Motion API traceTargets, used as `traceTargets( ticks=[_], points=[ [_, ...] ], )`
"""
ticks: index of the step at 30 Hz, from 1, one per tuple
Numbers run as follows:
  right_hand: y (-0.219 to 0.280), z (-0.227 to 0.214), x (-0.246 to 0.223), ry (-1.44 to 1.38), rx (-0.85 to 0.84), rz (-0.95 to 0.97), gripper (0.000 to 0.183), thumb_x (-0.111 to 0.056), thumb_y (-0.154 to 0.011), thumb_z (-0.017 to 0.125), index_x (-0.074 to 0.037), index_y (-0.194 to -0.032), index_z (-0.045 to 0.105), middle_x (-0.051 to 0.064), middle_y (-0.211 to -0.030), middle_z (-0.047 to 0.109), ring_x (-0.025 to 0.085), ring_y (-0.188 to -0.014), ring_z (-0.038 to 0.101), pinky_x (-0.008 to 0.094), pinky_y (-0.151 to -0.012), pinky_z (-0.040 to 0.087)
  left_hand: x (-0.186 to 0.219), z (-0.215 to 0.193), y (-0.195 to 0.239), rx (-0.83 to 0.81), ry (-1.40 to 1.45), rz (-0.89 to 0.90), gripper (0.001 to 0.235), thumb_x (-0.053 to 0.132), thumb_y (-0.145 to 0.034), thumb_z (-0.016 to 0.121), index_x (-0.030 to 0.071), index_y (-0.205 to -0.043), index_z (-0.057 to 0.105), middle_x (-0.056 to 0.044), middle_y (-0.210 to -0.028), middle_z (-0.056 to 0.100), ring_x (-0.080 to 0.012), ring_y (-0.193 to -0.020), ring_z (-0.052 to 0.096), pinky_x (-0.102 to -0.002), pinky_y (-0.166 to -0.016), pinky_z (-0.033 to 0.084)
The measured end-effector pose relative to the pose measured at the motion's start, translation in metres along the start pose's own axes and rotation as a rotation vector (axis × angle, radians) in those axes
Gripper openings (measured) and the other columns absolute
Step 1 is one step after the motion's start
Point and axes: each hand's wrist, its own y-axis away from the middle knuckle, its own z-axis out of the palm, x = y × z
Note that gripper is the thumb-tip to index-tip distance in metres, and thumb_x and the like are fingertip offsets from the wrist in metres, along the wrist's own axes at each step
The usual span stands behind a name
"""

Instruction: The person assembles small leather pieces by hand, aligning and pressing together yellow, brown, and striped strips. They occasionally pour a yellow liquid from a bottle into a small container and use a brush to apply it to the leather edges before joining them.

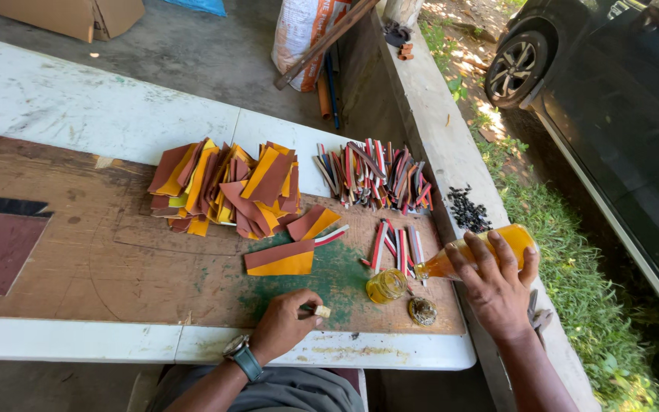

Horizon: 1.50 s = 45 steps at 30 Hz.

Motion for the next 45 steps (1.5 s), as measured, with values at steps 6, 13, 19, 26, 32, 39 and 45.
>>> traceTargets(
  ticks=[6,13,19,26,32,39,45],
  points=[
    [-0.002,-0.002,0.000,-0.009,0.005,-0.027,0.050,-0.022,-0.089,0.065,-0.036,-0.137,0.061,-0.001,-0.148,0.057,0.028,-0.142,0.047,0.066,-0.117,0.022,0.000,-0.004,0.000,0.049,-0.113,0.073,0.022,0.004,-0.082,0.073,0.000,-0.103,0.068,-0.012,-0.097,0.076,-0.0204,-0.090,0.078,-0.033,-0.077,0.063],
    [-0.001,0.000,0.001,-0.014,0.040,-0.052,0.048,-0.023,-0.092,0.066,-0.036,-0.138,0.061,-0.001,-0.149,0.056,0.027,-0.143,0.046,0.062,-0.119,0.021,0.000,-0.002,-0.001,0.042,-0.108,-0.014,0.020,0.006,-0.085,0.072,0.001,-0.105,0.069,-0.011,-0.100,0.075,-0.0204,-0.088,0.079,-0.033,-0.075,0.063],
    [0.004,0.002,0.003,0.031,0.014,-0.026,0.051,-0.023,-0.091,0.068,-0.039,-0.138,0.061,-0.003,-0.150,0.057,0.025,-0.144,0.046,0.062,-0.122,0.018,0.003,-0.001,0.000,0.041,-0.104,-0.004,0.021,0.004,-0.086,0.072,0.001,-0.106,0.068,-0.012,-0.099,0.072,-0.0208,-0.089,0.078,-0.032,-0.075,0.063],
    [0.004,0.004,0.003,0.004,0.012,-0.023,0.052,-0.024,-0.089,0.071,-0.039,-0.137,0.061,-0.003,-0.149,0.057,0.027,-0.144,0.046,0.064,-0.122,0.019,0.006,-0.002,0.001,0.031,-0.093,0.071,0.018,0.002,-0.086,0.071,-0.001,-0.103,0.068,-0.011,-0.101,0.068,-0.0214,-0.092,0.077,-0.031,-0.079,0.063],
    [0.002,0.003,0.002,-0.005,0.039,-0.033,0.047,-0.025,-0.091,0.069,-0.037,-0.136,0.062,-0.002,-0.149,0.057,0.027,-0.144,0.046,0.063,-0.121,0.020,0.010,-0.003,0.001,0.070,-0.075,0.012,0.020,0.004,-0.085,0.074,0.001,-0.104,0.068,-0.010,-0.099,0.072,-0.0197,-0.090,0.078,-0.031,-0.079,0.064],
    [0.001,0.004,0.003,0.013,0.085,-0.052,0.043,-0.029,-0.092,0.070,-0.038,-0.133,0.063,-0.003,-0.147,0.058,0.026,-0.142,0.045,0.058,-0.122,0.018,0.046,0.006,-0.020,0.130,-0.042,0.215,0.020,0.005,-0.085,0.076,0.002,-0.103,0.067,-0.009,-0.099,0.074,-0.0196,-0.094,0.077,-0.032,-0.083,0.062],
    [-0.003,0.003,0.006,0.000,0.118,-0.037,0.045,-0.031,-0.091,0.073,-0.037,-0.135,0.062,-0.002,-0.147,0.057,0.026,-0.142,0.046,0.059,-0.122,0.018,0.082,0.017,-0.051,0.109,-0.153,0.418,0.022,0.005,-0.086,0.077,0.003,-0.105,0.067,-0.011,-0.101,0.074,-0.0257,-0.093,0.075,-0.036,-0.078,0.058]
  ],
)
